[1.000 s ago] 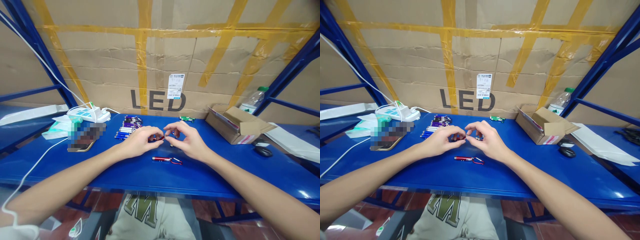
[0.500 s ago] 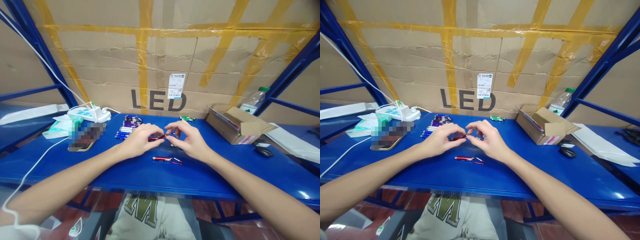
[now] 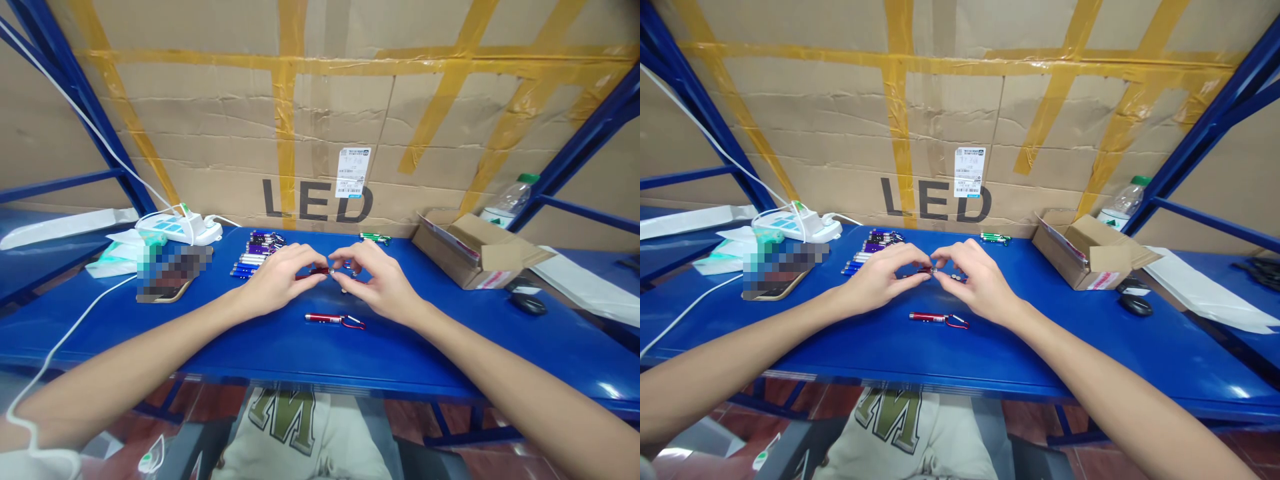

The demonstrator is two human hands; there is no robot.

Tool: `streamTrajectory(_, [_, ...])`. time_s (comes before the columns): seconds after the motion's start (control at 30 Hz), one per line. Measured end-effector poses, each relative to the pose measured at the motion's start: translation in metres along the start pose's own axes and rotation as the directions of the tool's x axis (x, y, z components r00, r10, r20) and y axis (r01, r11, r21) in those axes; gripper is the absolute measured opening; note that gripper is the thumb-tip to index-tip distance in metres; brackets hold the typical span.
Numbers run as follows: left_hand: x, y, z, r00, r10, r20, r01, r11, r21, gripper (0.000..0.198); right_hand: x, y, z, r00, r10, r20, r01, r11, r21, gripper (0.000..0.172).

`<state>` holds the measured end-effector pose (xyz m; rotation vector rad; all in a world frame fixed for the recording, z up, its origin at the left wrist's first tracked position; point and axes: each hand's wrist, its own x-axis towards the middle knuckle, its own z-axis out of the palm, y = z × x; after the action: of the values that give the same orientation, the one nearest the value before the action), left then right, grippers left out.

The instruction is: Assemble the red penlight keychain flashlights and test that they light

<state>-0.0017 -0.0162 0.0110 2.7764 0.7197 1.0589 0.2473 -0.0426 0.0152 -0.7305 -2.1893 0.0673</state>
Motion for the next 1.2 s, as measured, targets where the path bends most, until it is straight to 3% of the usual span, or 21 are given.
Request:
streamTrajectory(0.3, [0.0,-0.004,0.001,0.997,0.023,-0.073,-0.023,1.0,-0.008,0.011,0.0,0.011,0.001,0.998,0.064,0.008,-0.064,0.997,-0.053,0.024])
streamTrajectory(0.57, [-0.001,-0.003,0.0,0.995,-0.004,-0.096,0.004,1.0,-0.001,0.016,-0.006,0.027,0.006,0.93,0.146,0.337,-0.095,0.982,-0.162,0.02])
streamTrajectory(0.73, [-0.001,-0.002,-0.001,0.995,0.008,-0.096,-0.008,1.0,0.006,0.016,-0.005,0.024,0.007,0.913,0.173,0.368,-0.114,0.977,-0.178,0.016])
streamTrajectory(0.83, [-0.001,-0.002,-0.002,1.0,0.009,-0.028,-0.008,0.999,0.039,0.017,-0.003,0.023,0.008,0.919,0.207,0.336,-0.133,0.964,-0.231,0.015])
streamTrajectory(0.93, [-0.001,-0.002,-0.002,0.993,0.014,0.12,-0.028,0.993,0.115,0.021,-0.003,0.024,0.008,0.924,0.228,0.306,-0.143,0.951,-0.275,0.017])
streamTrajectory(1.2, [-0.006,-0.008,0.001,0.92,-0.014,0.392,-0.058,0.984,0.17,0.029,-0.004,0.024,0.009,0.927,0.226,0.3,-0.148,0.954,-0.261,0.016])
